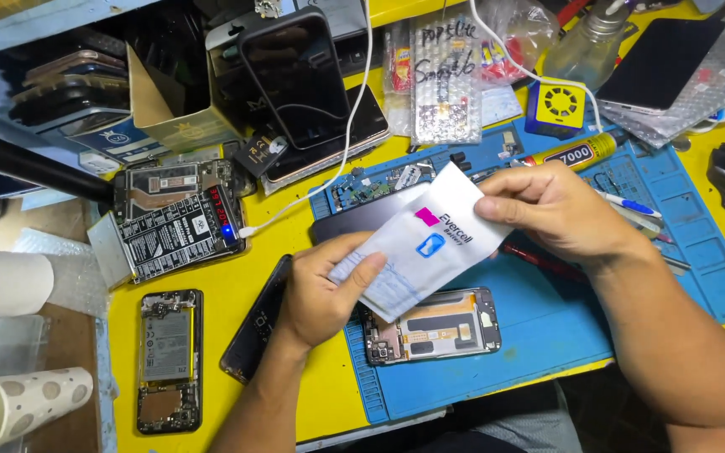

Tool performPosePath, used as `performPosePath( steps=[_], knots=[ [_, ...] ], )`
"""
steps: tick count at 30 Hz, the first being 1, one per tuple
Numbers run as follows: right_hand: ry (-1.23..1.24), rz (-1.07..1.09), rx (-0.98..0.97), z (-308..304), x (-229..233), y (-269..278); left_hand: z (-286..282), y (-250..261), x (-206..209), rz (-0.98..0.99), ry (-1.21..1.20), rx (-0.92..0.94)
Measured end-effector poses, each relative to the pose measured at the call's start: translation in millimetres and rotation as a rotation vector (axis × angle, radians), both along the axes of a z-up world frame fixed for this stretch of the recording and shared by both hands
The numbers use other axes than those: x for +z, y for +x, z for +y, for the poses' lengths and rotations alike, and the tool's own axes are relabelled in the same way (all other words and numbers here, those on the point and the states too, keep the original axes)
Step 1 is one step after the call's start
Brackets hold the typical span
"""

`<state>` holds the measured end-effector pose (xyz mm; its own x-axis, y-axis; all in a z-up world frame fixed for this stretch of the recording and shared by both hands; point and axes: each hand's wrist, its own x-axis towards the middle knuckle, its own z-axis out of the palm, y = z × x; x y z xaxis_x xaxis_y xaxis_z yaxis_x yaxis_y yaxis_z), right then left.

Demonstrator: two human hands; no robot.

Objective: The person handles a smartphone battery, connecting a white charging cable to its port and observing the indicator light. They then place the battery into a disassembled phone chassis and later handle a small white packet.

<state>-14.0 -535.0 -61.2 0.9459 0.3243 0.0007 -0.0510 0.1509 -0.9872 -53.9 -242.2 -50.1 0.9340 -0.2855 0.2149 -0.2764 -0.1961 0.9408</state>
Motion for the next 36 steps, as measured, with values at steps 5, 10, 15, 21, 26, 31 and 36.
performPosePath(
  steps=[5,10,15,21,26,31,36],
  knots=[
    [0.031,0.044,0.134,4,3,-6,12,12,-1,-0.004,0.112,0.056],
    [0.164,0.033,0.09,17,-5,-13,1,10,4,-0.221,0.202,0.156],
    [0.177,-0.123,0.047,35,-12,-23,-29,-16,34,-0.342,0.101,0.164],
    [-0.089,-0.469,-0.018,56,16,-48,-36,-40,44,0.038,-0.154,0.07],
    [-0.232,-0.662,0.024,66,47,-65,-40,-53,39,0.136,-0.345,0.01],
    [-0.13,-0.583,-0.057,69,37,-62,-40,-41,11,0.257,-0.55,0.046],
    [-0.136,-0.443,0.003,70,33,-59,-31,-33,-16,0.28,-0.514,0.043]
  ],
)
